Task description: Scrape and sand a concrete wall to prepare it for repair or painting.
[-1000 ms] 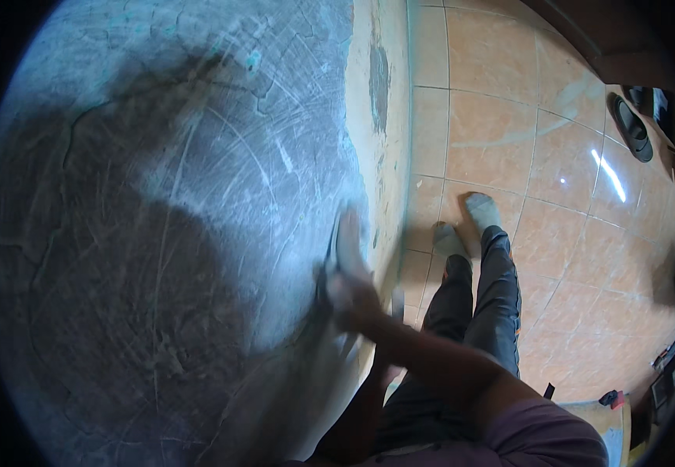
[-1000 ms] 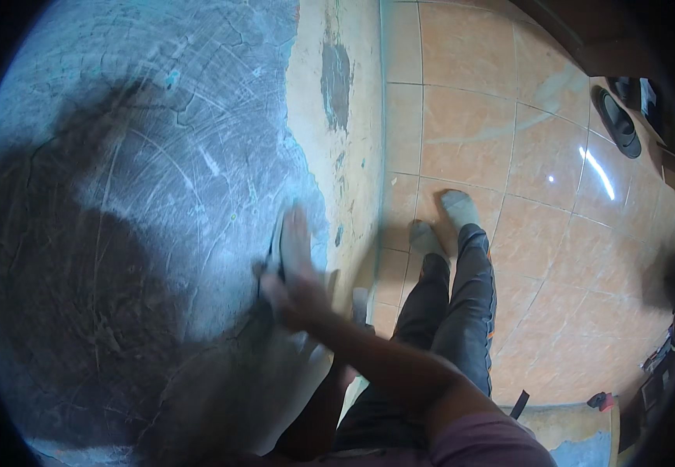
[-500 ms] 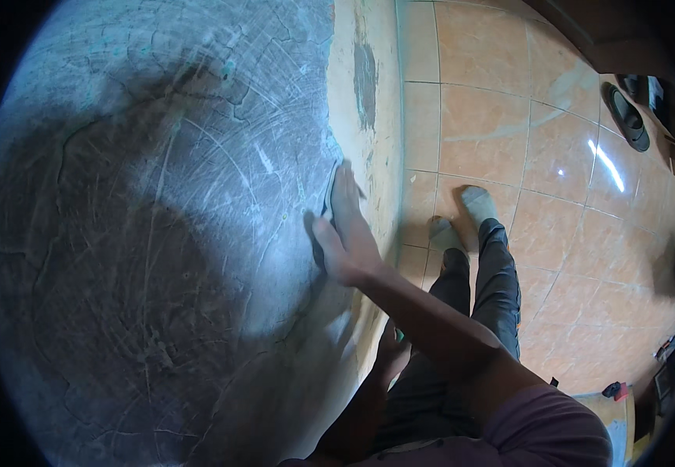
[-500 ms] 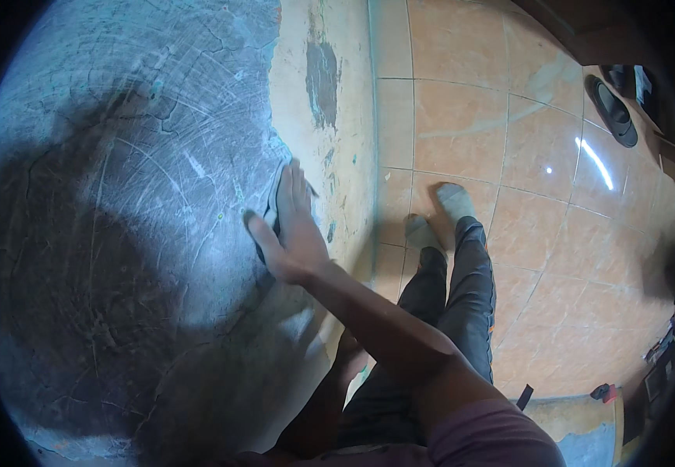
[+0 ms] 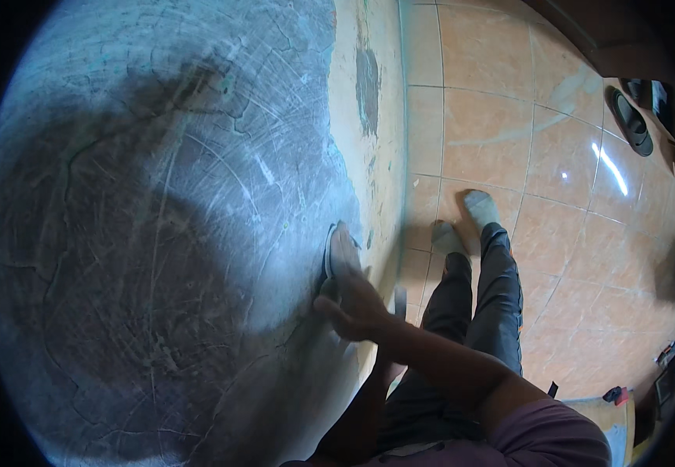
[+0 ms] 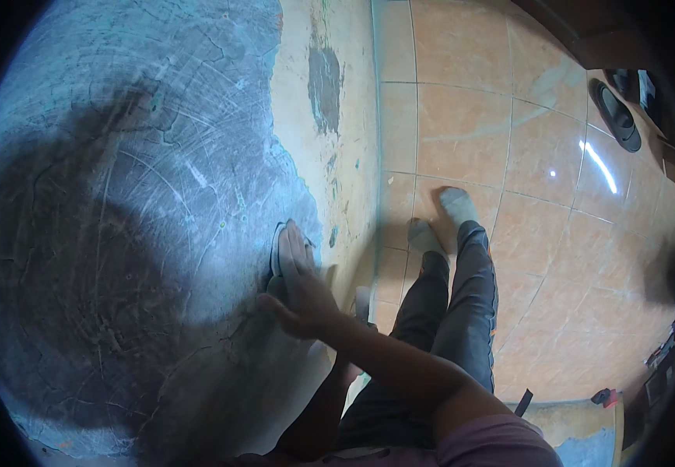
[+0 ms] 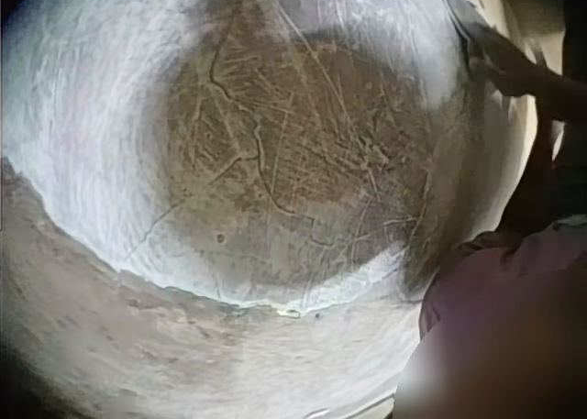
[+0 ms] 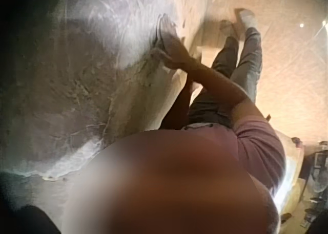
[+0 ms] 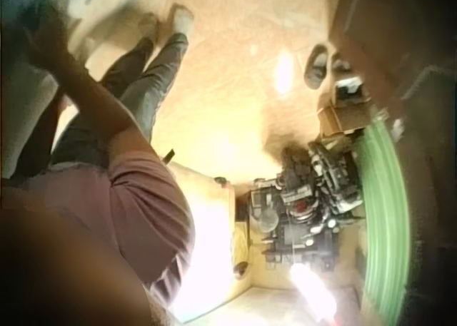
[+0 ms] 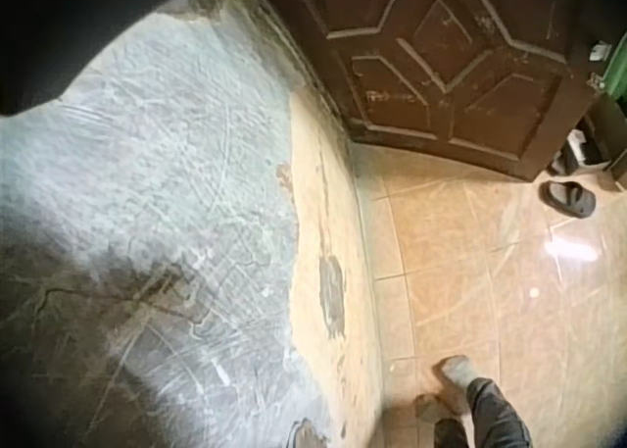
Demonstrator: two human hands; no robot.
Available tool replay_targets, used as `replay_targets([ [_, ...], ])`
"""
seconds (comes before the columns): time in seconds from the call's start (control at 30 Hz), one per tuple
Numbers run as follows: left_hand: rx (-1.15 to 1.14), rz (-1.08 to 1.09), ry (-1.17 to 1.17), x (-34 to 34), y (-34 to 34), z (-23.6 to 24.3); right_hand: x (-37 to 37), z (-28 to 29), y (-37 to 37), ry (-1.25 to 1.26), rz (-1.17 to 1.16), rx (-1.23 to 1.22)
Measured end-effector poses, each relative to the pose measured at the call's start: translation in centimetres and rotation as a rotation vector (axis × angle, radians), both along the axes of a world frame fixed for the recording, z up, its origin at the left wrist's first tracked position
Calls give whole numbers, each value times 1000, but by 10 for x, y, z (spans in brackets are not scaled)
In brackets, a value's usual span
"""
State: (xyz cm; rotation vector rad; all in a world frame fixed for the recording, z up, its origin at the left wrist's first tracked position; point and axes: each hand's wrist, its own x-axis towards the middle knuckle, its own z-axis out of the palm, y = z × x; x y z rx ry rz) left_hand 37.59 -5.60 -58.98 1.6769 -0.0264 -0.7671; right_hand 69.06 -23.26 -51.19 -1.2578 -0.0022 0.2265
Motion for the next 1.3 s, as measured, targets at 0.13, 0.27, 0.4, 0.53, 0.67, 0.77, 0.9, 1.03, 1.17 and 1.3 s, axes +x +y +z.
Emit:
replay_targets([
  [0.13, 100, 649, 728, 103, -174, 38, 43, -51, -69, 181, -32, -222],
  [0.27, -131, 888, 985, 41, -33, 24, 29, 24, -20, 26, -66, 26],
  [0.4, 123, 410, 630, 83, -160, 27, 31, -54, -59, 176, -11, -154],
  [0.53, 604, 166, 790, 133, -161, 45, 57, -41, -64, 281, -108, -120],
  [0.67, 341, 263, 788, 78, -130, 17, -14, -28, -43, 25, -13, -113],
  [0.77, 434, 229, 701, 83, -145, 15, 54, -70, -58, 214, -117, -160],
  [0.9, 592, 333, 832, 125, -144, 37, 34, -26, -37, 138, -146, -92],
  [1.03, 448, 408, 751, 121, -143, 32, 8, -18, -37, 38, -5, -134],
  [1.17, 609, 264, 374, 154, -161, 53, 91, -37, -62, 243, -212, 60],
  [1.3, 498, 479, 795, 154, -160, 40, -13, 3, -33, 38, -85, 22],
])
